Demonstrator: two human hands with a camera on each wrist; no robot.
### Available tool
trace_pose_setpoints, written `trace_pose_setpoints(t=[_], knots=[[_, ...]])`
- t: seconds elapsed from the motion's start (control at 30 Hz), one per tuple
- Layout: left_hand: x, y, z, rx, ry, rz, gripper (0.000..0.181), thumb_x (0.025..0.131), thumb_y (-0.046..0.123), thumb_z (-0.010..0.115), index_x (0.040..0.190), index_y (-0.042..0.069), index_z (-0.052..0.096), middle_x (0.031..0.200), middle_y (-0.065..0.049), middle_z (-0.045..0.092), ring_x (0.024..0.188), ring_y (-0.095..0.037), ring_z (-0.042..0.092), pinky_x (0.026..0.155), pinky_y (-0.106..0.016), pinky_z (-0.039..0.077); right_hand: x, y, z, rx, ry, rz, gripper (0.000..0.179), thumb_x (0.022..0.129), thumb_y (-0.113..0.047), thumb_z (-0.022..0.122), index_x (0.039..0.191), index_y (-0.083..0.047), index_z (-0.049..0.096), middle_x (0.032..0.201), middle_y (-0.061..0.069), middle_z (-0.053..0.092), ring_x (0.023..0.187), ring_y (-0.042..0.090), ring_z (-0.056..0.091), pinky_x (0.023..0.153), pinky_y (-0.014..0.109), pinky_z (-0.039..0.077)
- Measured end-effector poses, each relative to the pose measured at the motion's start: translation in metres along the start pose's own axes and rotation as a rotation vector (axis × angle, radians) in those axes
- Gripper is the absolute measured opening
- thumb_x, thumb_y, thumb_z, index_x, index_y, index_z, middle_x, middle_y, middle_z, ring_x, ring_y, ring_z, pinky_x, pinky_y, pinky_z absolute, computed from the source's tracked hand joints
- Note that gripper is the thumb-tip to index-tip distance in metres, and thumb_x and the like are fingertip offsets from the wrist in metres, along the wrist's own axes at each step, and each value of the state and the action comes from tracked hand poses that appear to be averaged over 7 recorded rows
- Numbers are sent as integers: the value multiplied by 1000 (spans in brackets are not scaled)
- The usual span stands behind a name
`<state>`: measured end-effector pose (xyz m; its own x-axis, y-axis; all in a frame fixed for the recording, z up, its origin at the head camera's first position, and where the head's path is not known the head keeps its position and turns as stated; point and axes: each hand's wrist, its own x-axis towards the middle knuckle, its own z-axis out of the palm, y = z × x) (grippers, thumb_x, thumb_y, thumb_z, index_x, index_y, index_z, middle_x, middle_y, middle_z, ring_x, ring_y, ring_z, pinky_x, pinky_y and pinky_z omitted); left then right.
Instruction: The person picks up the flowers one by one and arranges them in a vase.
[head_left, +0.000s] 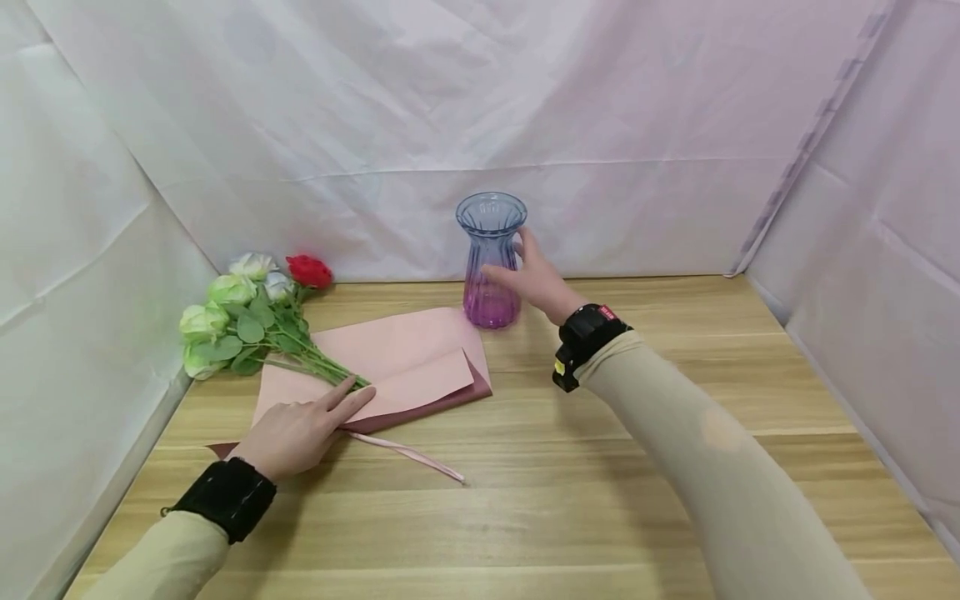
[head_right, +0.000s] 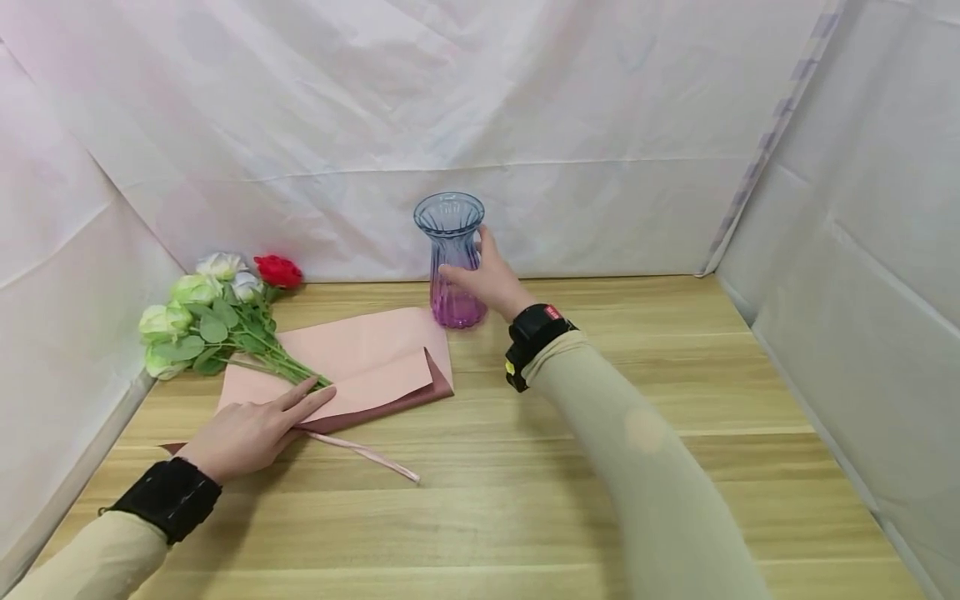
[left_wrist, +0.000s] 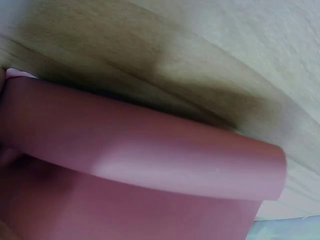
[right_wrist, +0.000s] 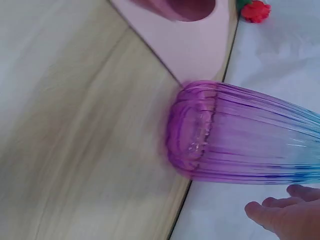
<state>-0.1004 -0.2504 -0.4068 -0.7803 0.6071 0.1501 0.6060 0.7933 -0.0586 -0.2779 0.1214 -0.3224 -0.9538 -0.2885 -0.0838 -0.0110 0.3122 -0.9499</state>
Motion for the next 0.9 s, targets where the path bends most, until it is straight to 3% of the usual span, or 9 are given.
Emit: trace_pose_setpoints(t=[0.1,0.3,0.5,0.7,0.9], knots=[[-1,1,-2,-2,4,8,66,90,0,67,152,19,50,144,-17,59,60,-23,66,40,-31,37,6,-3,1,3,22,24,106,94,-37,75,165,-23,-2,170,16,15,157,30,13,124,55,20],[-2,1,-3,-33,-26,3,68,90,1,68,152,19,49,145,-19,58,73,-31,72,41,-33,42,13,-2,2,-125,85,17,97,93,-31,77,163,-13,12,155,23,34,145,36,36,118,53,33],[-2,1,-5,-47,-41,-5,70,88,3,70,153,19,49,147,-18,56,78,-32,73,42,-33,42,15,-3,3,-213,106,60,96,90,-37,78,162,-5,23,161,25,22,149,38,29,120,55,30],[-2,3,-6,-45,-37,-3,68,91,3,68,153,19,48,146,-19,57,82,-34,74,43,-35,45,14,1,2,-205,125,-28,80,89,-29,81,151,-3,37,147,19,52,138,33,50,115,49,40],[-3,2,-5,-46,-39,-1,72,91,-8,61,155,21,45,149,-19,54,101,-44,71,45,-43,51,8,11,-6,-269,166,-76,79,89,-32,81,147,0,39,143,22,55,133,36,54,112,48,44]])
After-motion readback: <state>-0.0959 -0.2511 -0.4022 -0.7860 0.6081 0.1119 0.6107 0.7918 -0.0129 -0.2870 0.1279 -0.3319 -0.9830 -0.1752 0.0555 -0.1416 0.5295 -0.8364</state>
